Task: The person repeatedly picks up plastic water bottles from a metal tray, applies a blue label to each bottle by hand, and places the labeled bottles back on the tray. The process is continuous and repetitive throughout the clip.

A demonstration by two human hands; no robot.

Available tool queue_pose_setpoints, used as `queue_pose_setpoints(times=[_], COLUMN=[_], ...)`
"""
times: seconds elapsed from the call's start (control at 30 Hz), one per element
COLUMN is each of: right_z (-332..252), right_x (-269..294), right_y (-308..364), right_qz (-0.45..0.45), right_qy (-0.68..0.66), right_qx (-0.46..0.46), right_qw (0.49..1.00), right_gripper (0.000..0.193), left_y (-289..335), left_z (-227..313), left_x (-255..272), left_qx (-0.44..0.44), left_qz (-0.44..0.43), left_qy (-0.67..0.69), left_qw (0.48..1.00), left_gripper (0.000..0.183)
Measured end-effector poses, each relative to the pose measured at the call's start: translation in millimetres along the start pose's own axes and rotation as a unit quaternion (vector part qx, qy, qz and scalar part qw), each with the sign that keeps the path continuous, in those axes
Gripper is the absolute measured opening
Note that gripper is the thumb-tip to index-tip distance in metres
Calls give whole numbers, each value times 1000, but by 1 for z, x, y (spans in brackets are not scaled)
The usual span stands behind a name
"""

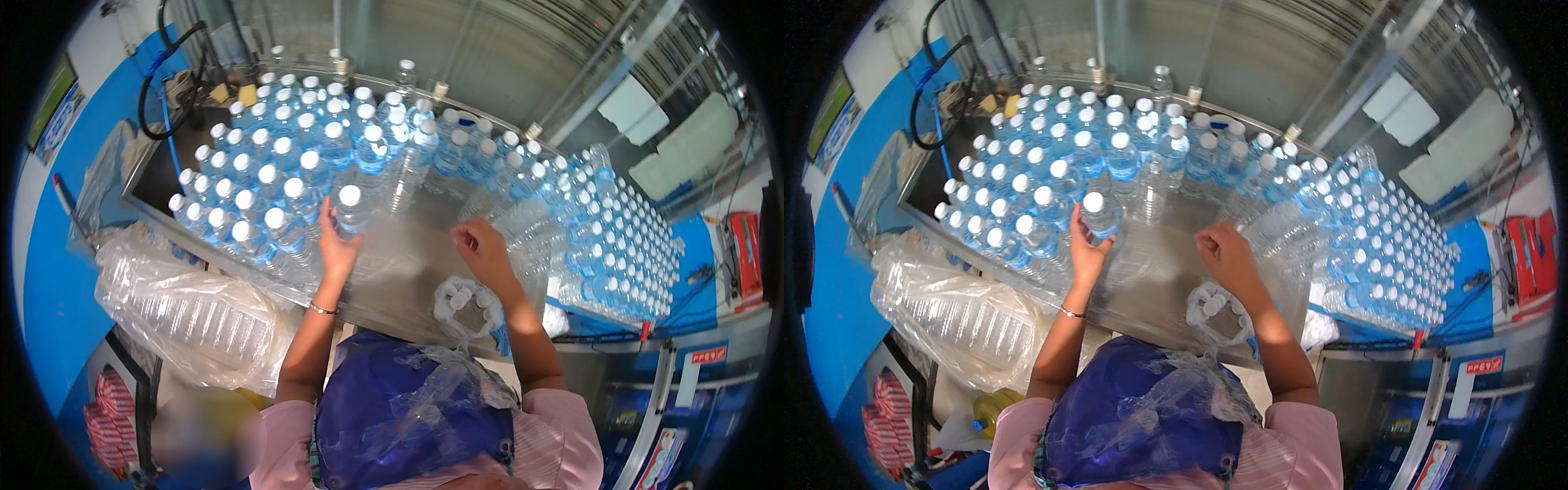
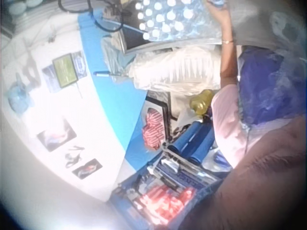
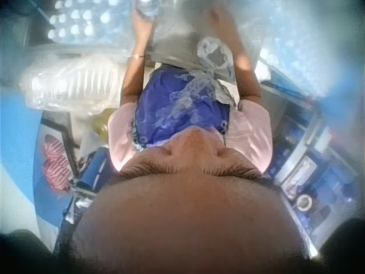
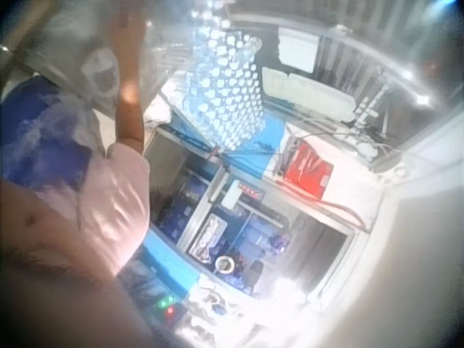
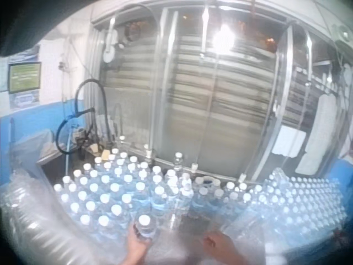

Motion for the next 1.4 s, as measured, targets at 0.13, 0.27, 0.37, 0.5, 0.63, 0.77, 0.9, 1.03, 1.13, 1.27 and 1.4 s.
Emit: queue_pose_setpoints(times=[0.13,0.27,0.37,0.5,0.63,0.77,0.9,1.03,1.13,1.27,1.4], right_z=[55,74,72,70,61,60,81,126,156,183,193], right_x=[-7,-23,-39,-47,-42,-28,-15,-9,-6,-10,-9], right_y=[71,120,132,135,142,158,167,149,120,69,25], right_qz=[-109,-91,-69,-60,-56,-70,80,203,216,206,217], right_qy=[52,77,135,123,115,33,-131,-330,-342,-440,-538], right_qx=[-99,-169,-133,-181,-198,-207,-201,-276,-328,-349,-322], right_qw=[988,978,979,974,972,975,967,880,854,801,748], right_gripper=[21,31,40,40,41,44,38,24,23,24,26], left_y=[23,74,77,72,68,63,59,51,51,73,92], left_z=[18,49,48,52,52,44,38,39,38,37,38], left_x=[-2,-41,-123,-221,-277,-282,-272,-272,-264,-224,-194], left_qx=[-94,-315,-283,-262,-137,-104,-137,-158,-166,-306,-217], left_qz=[86,-18,-320,-339,-313,-307,-323,-340,-356,-338,-376], left_qy=[-144,-154,-142,-108,-112,-118,-179,-181,-175,-150,-141], left_qw=[981,936,893,897,933,939,919,909,903,877,890], left_gripper=[94,81,73,84,88,87,84,83,82,79,76])
Point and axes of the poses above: each hand's wrist, its own y-axis away from the middle knuckle, its own x-axis out of the back of the hand, z = x × y, the point moved 2 cm from there along -y, towards the middle knuckle, and after that the axes turned 2 degrees about -z, right-handed, at the moved point
